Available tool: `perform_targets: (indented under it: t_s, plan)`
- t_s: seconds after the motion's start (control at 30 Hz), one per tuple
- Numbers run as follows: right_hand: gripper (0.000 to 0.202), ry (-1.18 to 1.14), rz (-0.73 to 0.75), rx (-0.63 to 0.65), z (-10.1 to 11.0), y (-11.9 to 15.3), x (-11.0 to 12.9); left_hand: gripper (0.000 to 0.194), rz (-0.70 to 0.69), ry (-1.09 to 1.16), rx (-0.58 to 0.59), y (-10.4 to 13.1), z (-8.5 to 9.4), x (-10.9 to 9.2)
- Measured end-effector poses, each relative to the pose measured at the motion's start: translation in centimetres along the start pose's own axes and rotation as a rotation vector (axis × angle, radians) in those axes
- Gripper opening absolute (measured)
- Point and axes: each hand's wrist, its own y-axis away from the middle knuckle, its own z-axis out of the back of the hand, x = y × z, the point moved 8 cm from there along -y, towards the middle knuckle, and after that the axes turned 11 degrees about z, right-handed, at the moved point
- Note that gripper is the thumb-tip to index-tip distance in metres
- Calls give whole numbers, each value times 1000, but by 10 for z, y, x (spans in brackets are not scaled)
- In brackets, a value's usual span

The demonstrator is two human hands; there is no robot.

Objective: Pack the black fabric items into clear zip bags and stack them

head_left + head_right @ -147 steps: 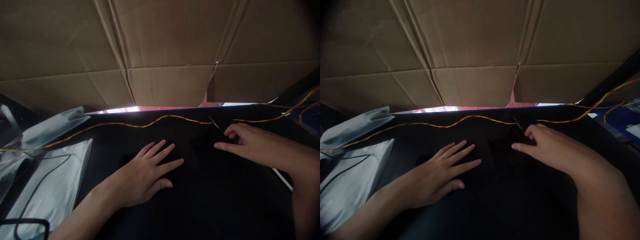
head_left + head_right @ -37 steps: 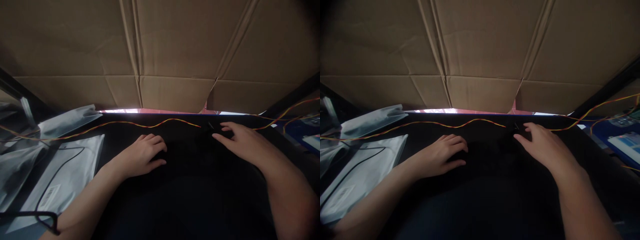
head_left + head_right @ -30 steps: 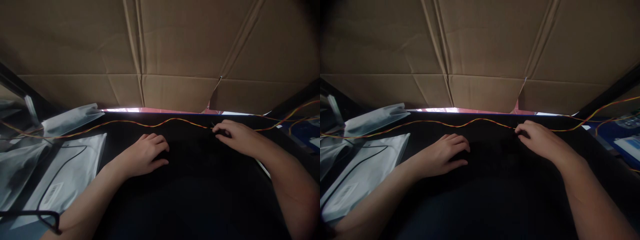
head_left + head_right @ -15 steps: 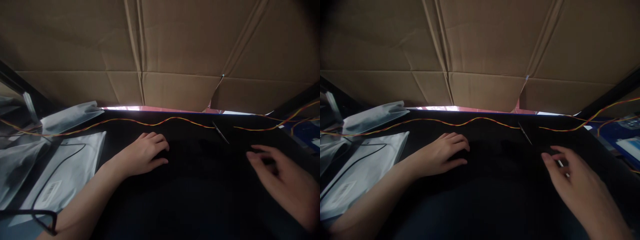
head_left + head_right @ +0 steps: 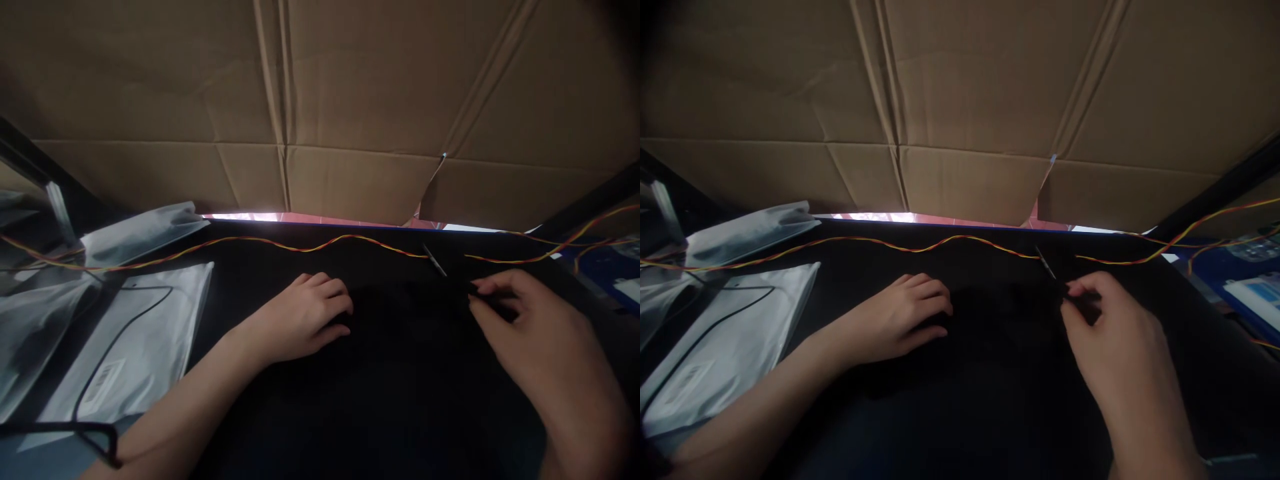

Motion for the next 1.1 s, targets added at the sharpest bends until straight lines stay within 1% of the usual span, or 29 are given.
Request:
perform_targets:
  t_s: [0.03, 0.1, 0.17, 0.23, 0.27, 0.3, 0.33, 0.37, 0.4, 0.43, 0.47, 0.53, 0.63, 0.67, 0.7, 0.73, 0.8, 0.83, 0.87, 0.9, 0.97, 1.03, 1.1]
  plan:
    - [15, 30, 7, -65, 7, -1, 17, 13, -3, 3, -3, -1, -1, -2]
    - [16, 14, 172, -70, 4, -2, 66, 13, -7, 6, -11, -2, -3, -5]
    - [12, -45, 332, 50, -17, -1, 111, 12, -9, 7, -20, -2, -2, -5]
    - [7, -167, 366, 233, -41, 4, 133, 12, -9, 10, -25, -1, 1, -2]
    - [8, -265, 363, 304, -49, 8, 137, 12, -5, 14, -24, -1, 3, -1]
    - [12, -358, 350, 308, -49, 10, 135, 11, 1, 22, -23, 0, 6, 1]
    - [15, -430, 336, 261, -45, 12, 129, 10, 11, 34, -23, 0, 8, 2]
    - [19, -475, 324, 175, -37, 13, 119, 10, 20, 48, -26, 0, 11, 3]
    - [20, -473, 317, 71, -27, 15, 107, 9, 31, 63, -34, 1, 14, 4]
    - [19, -441, 327, -3, -20, 19, 97, 9, 40, 77, -45, 1, 16, 5]
    - [21, -397, 348, -18, -20, 23, 90, 10, 46, 86, -59, 0, 18, 5]
    - [25, -307, 439, 44, -30, 33, 87, 12, 53, 87, -77, 0, 19, 4]
    - [31, -233, 611, 178, -51, 47, 96, 13, 61, 57, -75, -1, 15, 5]
    - [31, -236, 621, 189, -54, 48, 95, 14, 63, 45, -74, -1, 14, 6]
    - [30, -249, 581, 166, -53, 46, 88, 15, 66, 34, -75, -1, 15, 8]
    - [28, -260, 488, 122, -49, 42, 76, 17, 70, 23, -79, -1, 16, 10]
    - [36, -245, 213, 43, -40, 33, 41, 20, 89, -4, -89, 1, 20, 17]
    - [43, -217, 90, 54, -39, 31, 25, 21, 104, -21, -98, 2, 22, 21]
    - [47, -197, 14, 99, -42, 30, 14, 21, 121, -38, -107, 3, 24, 25]
    - [49, -183, -19, 165, -46, 30, 9, 22, 138, -54, -116, 4, 25, 29]
    - [46, -196, 1, 277, -58, 29, 10, 25, 168, -74, -133, 5, 26, 35]
    - [39, -226, 22, 327, -64, 27, 17, 26, 191, -86, -134, 5, 25, 38]
    - [31, -252, 9, 342, -63, 24, 20, 24, 205, -94, -119, 4, 22, 37]
